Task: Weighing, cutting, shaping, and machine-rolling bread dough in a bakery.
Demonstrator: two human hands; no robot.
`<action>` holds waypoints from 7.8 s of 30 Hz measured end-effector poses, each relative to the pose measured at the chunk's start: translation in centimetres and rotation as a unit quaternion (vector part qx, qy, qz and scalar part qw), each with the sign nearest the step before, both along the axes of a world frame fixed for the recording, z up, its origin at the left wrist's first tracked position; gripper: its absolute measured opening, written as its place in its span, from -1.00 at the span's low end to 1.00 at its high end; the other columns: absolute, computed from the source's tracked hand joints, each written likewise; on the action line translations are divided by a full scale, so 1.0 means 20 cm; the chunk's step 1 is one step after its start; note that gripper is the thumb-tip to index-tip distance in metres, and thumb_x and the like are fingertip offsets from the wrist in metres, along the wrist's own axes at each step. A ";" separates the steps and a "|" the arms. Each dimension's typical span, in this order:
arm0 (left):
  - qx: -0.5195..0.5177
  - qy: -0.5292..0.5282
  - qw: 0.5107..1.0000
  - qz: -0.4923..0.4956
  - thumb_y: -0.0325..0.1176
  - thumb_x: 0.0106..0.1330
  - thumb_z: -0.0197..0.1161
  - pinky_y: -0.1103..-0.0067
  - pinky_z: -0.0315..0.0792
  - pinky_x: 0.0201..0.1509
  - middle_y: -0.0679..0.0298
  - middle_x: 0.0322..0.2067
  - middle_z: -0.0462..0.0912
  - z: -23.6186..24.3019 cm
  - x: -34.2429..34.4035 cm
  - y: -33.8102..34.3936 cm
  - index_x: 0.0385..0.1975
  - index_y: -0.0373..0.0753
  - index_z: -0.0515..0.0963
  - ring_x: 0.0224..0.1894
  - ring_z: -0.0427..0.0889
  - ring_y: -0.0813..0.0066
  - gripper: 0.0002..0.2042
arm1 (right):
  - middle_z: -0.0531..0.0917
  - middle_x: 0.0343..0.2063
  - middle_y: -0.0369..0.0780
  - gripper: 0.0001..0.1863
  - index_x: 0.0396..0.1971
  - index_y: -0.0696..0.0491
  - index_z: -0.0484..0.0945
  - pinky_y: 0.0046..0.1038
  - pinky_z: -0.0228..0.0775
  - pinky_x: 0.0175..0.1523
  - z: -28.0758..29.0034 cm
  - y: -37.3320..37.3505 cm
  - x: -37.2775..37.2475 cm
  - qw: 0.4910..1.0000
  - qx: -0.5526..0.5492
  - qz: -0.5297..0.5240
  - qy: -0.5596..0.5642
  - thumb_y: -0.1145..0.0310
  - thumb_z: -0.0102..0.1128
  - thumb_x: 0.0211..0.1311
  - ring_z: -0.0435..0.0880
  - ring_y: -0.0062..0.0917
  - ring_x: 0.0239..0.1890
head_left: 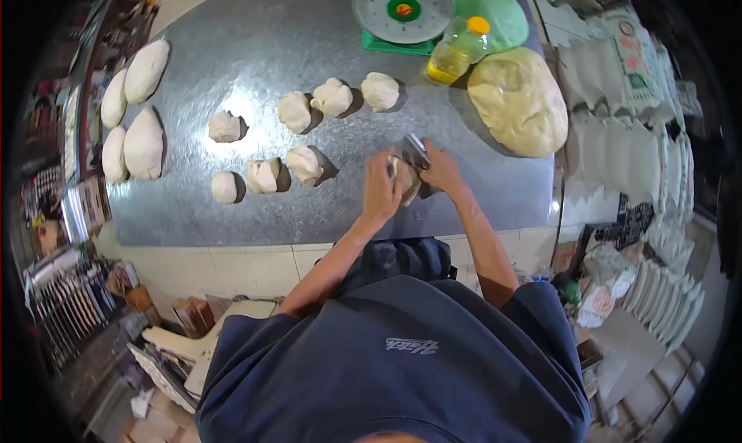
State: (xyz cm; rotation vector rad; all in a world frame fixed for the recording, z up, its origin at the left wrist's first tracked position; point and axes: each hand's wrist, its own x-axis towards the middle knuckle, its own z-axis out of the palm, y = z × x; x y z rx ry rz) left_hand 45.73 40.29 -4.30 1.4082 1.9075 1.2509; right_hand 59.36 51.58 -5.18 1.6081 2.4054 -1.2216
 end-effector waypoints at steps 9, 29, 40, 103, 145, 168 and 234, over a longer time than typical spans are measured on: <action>-0.107 0.033 0.994 0.011 -0.28 0.31 0.15 0.48 0.33 0.00 0.10 -0.20 0.43 0.05 -0.19 -0.51 0.10 -0.27 0.38 -0.09 0.42 0.23 -0.61 | 0.55 -0.50 -0.04 -0.60 -0.14 0.14 0.32 -0.22 0.39 -0.38 0.12 -0.14 0.14 0.977 0.067 -0.201 -0.017 0.29 0.25 0.11 0.56 -0.18 -0.50; -0.061 0.161 0.979 0.106 -0.03 0.24 0.19 0.20 0.01 0.28 -0.10 0.23 0.09 0.03 -0.50 0.11 0.17 -0.14 0.35 0.24 0.10 0.00 -0.46 | 0.54 -0.22 -0.07 -0.44 -0.03 0.17 0.40 -0.38 0.40 -0.04 -0.09 -0.13 0.43 0.931 0.098 -0.331 0.117 0.20 0.40 0.04 0.54 -0.35 -0.21; -0.192 0.190 0.906 0.327 -0.14 -0.06 0.44 0.28 0.38 -0.08 -0.03 -0.07 0.36 0.06 -1.74 0.10 0.02 0.02 0.38 -0.12 0.44 0.02 -0.42 | 0.54 -0.36 -0.15 -0.69 -0.24 0.16 0.47 -0.48 0.39 -0.20 0.15 0.11 0.00 0.948 0.203 -0.215 0.119 0.29 0.30 0.15 0.51 -0.45 -0.31; -0.083 -0.081 0.958 0.262 -0.50 -0.05 0.26 0.35 0.31 0.06 0.11 -0.16 0.41 0.50 -0.59 -0.07 -0.12 -0.27 0.38 -0.11 0.41 0.14 -0.59 | 0.51 -0.22 -0.19 -0.49 -0.32 0.11 0.49 -0.37 0.30 -0.06 0.11 0.00 -0.63 0.997 -0.029 -0.011 0.065 0.02 0.44 -0.10 0.46 -0.35 -0.23; -0.102 0.356 0.908 0.198 -0.28 0.04 0.20 0.26 0.31 -0.14 0.15 -0.31 0.48 -0.16 -1.74 -0.68 -0.40 -0.17 0.52 -0.25 0.44 0.13 -0.83 | 0.53 -0.20 -0.11 -0.62 -0.12 0.07 0.48 -0.35 0.35 -0.01 -0.11 -0.60 -1.20 0.955 0.174 0.165 0.173 0.44 0.26 -0.03 0.50 -0.28 -0.21; 0.139 -0.152 0.875 0.437 -0.34 0.32 0.15 0.62 0.41 -0.18 0.28 -0.25 0.57 0.10 -2.17 -1.93 -0.15 -0.25 0.53 -0.28 0.51 0.52 -0.81 | 0.40 -0.13 -0.03 -0.53 -0.02 0.13 0.35 -0.12 0.24 0.05 0.04 -0.81 -2.05 0.863 0.498 0.007 0.079 0.08 0.10 0.24 0.40 -0.13 -0.10; 0.035 0.077 -0.329 0.941 -0.13 0.39 -0.20 0.21 0.42 -0.31 -0.08 -0.40 0.65 0.08 -0.39 -7.05 -0.35 -0.37 0.60 -0.40 0.58 -0.10 -0.53 | 0.42 -0.53 -0.28 -0.78 -0.72 0.00 0.36 -0.36 0.24 -0.33 0.65 -5.74 -3.39 0.152 -0.102 0.897 0.403 0.54 0.22 -0.43 0.35 -0.43 -0.48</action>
